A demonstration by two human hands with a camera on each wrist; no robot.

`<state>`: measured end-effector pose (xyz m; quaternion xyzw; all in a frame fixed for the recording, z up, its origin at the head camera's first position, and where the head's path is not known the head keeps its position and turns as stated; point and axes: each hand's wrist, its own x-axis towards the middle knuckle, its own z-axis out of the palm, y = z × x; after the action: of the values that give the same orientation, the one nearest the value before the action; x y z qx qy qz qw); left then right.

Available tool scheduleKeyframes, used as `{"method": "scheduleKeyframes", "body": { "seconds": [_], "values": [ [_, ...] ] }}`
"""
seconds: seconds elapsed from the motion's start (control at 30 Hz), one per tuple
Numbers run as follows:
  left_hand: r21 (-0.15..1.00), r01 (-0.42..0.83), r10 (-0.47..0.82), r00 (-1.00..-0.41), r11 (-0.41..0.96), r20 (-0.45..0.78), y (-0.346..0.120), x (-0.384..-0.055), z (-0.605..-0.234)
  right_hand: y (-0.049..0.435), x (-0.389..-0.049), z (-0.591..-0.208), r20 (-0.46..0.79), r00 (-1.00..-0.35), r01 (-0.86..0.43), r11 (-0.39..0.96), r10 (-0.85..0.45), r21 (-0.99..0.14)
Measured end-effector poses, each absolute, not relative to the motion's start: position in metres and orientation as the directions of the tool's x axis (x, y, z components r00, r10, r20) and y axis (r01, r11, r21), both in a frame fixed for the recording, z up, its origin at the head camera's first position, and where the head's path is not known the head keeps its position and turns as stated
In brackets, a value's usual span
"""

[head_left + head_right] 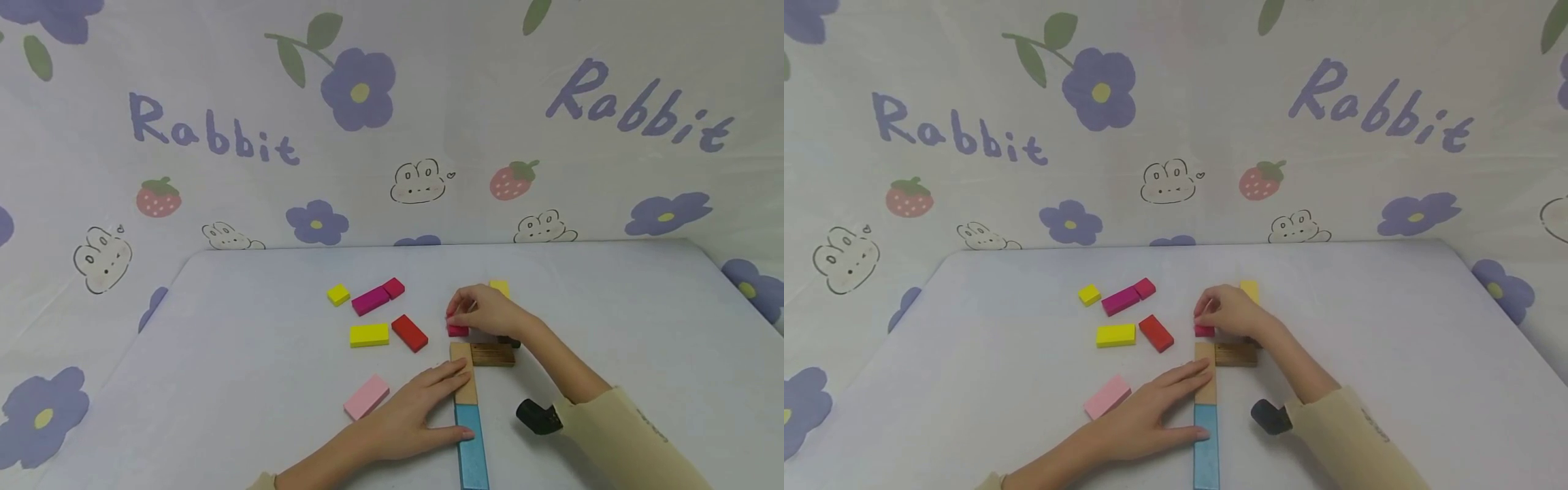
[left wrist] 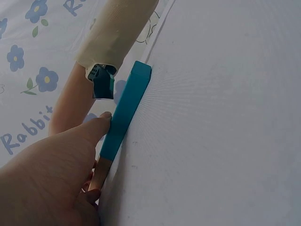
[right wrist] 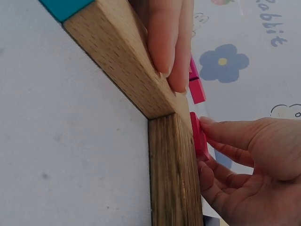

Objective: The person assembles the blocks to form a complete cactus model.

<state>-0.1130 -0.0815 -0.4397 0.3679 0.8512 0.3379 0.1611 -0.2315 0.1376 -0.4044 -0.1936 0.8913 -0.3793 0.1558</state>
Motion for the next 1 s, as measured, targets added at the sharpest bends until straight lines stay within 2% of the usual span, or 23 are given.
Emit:
{"method": "scheduleKeyframes", "body": {
  "seconds": [1.0],
  "values": [
    [0.686, 0.530, 0.732, -0.681, 0.498, -0.005, -0.082, -0.111, -0.439, 0.137, -0.215, -0.406, -0.124, -0.874, -0.223, 0.615, -0.469, -0.757]
  ]
}}
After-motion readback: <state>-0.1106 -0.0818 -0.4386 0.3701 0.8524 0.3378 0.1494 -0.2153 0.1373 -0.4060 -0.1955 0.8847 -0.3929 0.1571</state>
